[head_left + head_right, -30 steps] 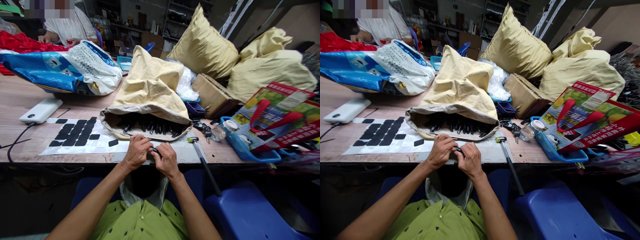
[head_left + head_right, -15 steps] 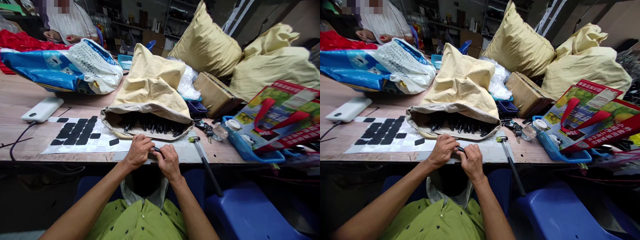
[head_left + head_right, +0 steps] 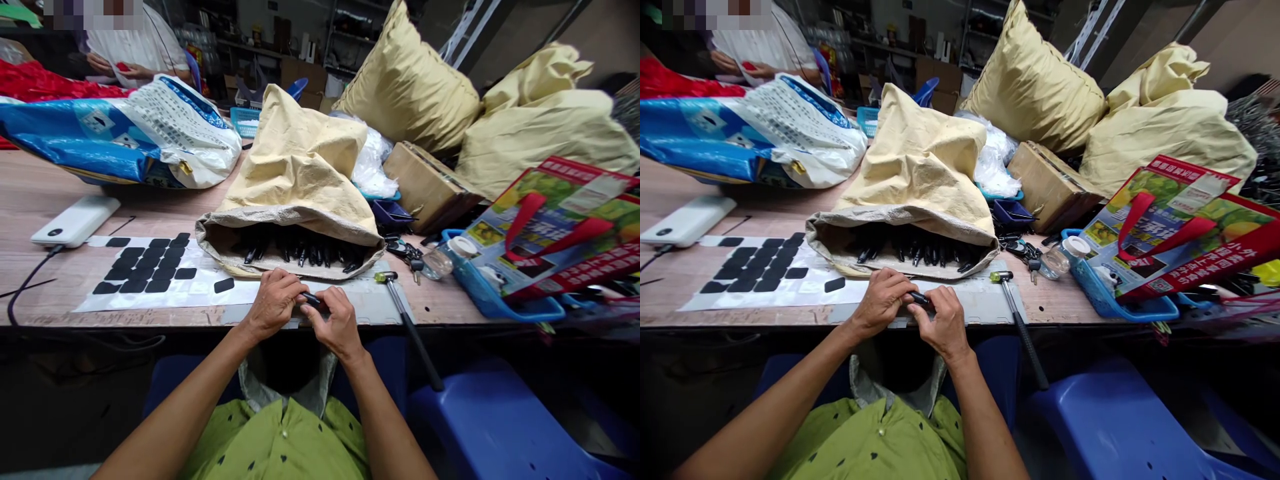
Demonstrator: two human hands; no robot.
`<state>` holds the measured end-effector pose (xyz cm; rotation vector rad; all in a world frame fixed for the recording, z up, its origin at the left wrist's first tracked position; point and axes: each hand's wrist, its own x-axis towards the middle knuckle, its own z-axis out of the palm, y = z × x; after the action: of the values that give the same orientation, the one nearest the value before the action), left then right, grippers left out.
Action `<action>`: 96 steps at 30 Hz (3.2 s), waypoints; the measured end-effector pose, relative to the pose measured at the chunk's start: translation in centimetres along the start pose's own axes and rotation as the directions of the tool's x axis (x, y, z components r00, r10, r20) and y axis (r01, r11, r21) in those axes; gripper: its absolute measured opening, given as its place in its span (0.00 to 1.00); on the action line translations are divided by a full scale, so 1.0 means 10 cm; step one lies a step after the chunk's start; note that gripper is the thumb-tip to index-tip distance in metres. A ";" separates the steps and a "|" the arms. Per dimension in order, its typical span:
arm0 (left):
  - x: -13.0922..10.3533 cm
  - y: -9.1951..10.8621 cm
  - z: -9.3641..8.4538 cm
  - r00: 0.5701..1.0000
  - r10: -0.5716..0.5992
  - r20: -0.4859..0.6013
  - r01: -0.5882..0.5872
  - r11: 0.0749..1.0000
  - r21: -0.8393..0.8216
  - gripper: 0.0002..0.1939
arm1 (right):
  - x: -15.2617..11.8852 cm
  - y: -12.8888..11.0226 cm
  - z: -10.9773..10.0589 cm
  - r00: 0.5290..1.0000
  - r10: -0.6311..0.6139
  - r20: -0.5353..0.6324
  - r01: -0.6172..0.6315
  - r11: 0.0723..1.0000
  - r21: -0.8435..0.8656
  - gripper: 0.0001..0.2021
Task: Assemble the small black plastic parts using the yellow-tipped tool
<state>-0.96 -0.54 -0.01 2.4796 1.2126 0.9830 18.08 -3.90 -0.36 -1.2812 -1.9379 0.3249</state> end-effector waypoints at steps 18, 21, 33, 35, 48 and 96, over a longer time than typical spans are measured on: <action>0.01 -0.02 0.00 0.999 -0.041 0.007 0.041 0.998 -0.040 0.10 | 0.10 -0.06 0.05 0.994 -0.112 -0.019 0.108 0.984 -0.140 0.13; 0.01 -0.02 0.00 0.998 -0.065 0.017 0.065 0.996 -0.057 0.09 | 0.08 -0.03 0.04 0.997 -0.076 0.005 0.077 0.993 -0.088 0.10; 0.01 -0.02 -0.03 0.995 -0.093 0.047 0.098 0.988 -0.117 0.09 | 0.07 -0.05 0.02 0.999 -0.030 -0.016 0.030 1.000 -0.005 0.05; 0.00 -0.01 -0.04 0.994 -0.100 0.049 0.105 0.987 -0.125 0.09 | 0.08 -0.04 -0.02 1.000 -0.014 -0.007 0.015 0.999 0.049 0.06; -0.25 0.30 -0.08 0.987 0.127 0.095 -0.109 0.979 -0.175 0.08 | 0.11 0.17 -0.09 0.928 0.370 -0.033 -0.269 0.731 0.627 0.13; 0.10 0.09 0.01 0.970 -0.234 0.072 0.238 0.970 -0.057 0.06 | 0.01 0.20 -0.29 0.927 0.337 -0.163 -0.210 0.829 0.518 0.09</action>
<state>0.10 -0.39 0.84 2.2346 1.3912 0.8578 21.50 -3.43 0.44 -1.1832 -1.3333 0.7220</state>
